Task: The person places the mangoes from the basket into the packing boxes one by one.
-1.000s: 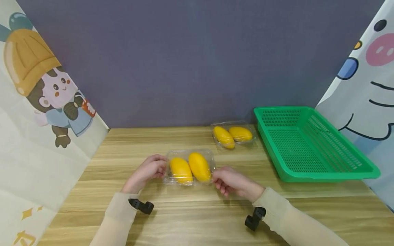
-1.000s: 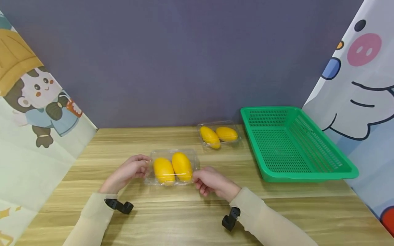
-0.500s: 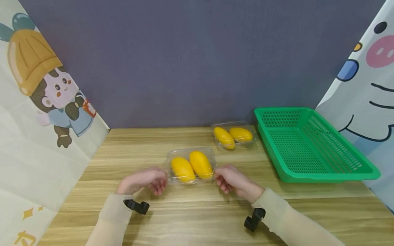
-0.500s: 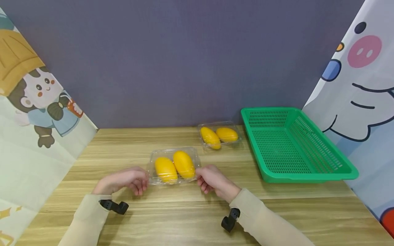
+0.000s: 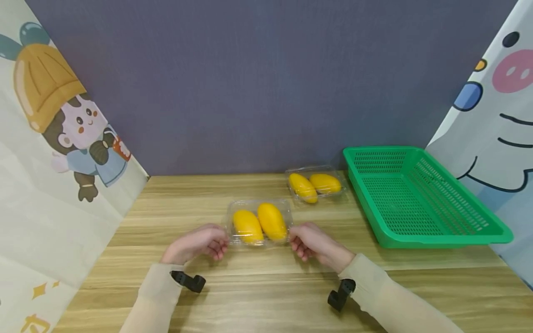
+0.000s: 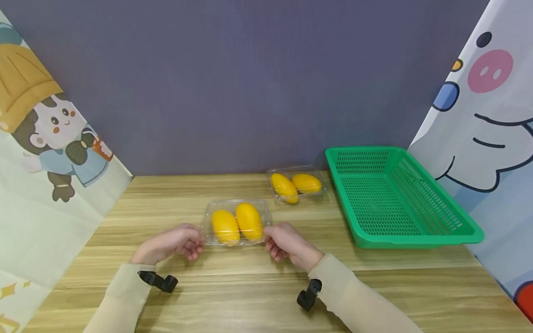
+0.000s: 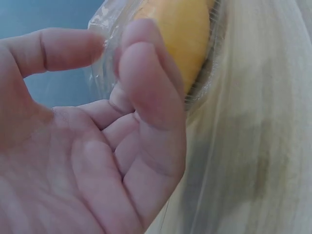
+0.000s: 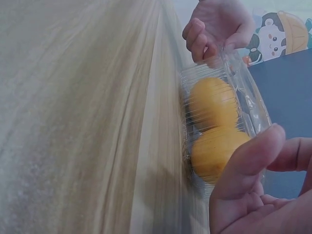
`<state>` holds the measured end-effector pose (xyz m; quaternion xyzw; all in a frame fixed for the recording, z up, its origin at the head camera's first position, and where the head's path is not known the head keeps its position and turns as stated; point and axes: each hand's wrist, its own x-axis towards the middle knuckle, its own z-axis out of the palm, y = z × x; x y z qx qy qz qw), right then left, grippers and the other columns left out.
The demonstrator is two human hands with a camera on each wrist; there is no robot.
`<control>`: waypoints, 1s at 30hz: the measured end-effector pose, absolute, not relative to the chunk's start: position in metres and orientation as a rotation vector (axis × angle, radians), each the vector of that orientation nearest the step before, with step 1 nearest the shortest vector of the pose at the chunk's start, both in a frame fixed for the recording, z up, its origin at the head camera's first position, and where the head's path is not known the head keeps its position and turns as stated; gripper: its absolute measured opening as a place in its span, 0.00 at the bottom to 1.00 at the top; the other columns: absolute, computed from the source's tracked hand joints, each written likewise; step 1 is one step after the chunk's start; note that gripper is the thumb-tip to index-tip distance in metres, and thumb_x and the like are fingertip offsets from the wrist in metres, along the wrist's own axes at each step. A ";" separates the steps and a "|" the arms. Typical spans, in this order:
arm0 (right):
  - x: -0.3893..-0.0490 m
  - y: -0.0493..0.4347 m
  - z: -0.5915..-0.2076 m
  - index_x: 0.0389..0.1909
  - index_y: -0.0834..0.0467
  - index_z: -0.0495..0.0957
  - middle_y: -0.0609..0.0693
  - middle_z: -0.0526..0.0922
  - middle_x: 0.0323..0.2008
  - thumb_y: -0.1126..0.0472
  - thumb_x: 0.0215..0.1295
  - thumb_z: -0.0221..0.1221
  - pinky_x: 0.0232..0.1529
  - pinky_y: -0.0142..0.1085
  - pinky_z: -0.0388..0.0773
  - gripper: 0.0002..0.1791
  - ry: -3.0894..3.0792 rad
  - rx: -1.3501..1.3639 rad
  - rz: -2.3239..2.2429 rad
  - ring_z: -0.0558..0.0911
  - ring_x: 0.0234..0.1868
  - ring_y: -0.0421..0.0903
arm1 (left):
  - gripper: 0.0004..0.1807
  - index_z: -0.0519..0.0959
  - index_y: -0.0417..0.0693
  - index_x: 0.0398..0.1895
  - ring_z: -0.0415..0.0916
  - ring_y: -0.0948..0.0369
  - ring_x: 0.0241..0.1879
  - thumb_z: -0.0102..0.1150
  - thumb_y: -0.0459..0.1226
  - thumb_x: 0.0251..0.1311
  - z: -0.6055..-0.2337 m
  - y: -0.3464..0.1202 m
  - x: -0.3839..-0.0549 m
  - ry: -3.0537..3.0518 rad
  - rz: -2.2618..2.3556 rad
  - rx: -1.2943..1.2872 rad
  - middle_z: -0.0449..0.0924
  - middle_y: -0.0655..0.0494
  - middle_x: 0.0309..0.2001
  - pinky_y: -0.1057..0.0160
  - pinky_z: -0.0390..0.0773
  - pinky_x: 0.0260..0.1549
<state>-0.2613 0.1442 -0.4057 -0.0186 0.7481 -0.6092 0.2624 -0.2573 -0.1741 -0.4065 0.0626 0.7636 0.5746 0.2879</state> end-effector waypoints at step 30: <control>-0.277 0.141 -0.414 0.27 0.66 0.74 0.50 0.73 0.17 0.63 0.62 0.51 0.15 0.30 0.71 0.10 2.133 -0.055 -1.670 0.70 0.13 0.41 | 0.08 0.74 0.36 0.28 0.71 0.60 0.21 0.48 0.33 0.60 -0.411 -0.156 -0.264 2.233 1.600 0.094 0.75 0.50 0.23 0.66 0.76 0.23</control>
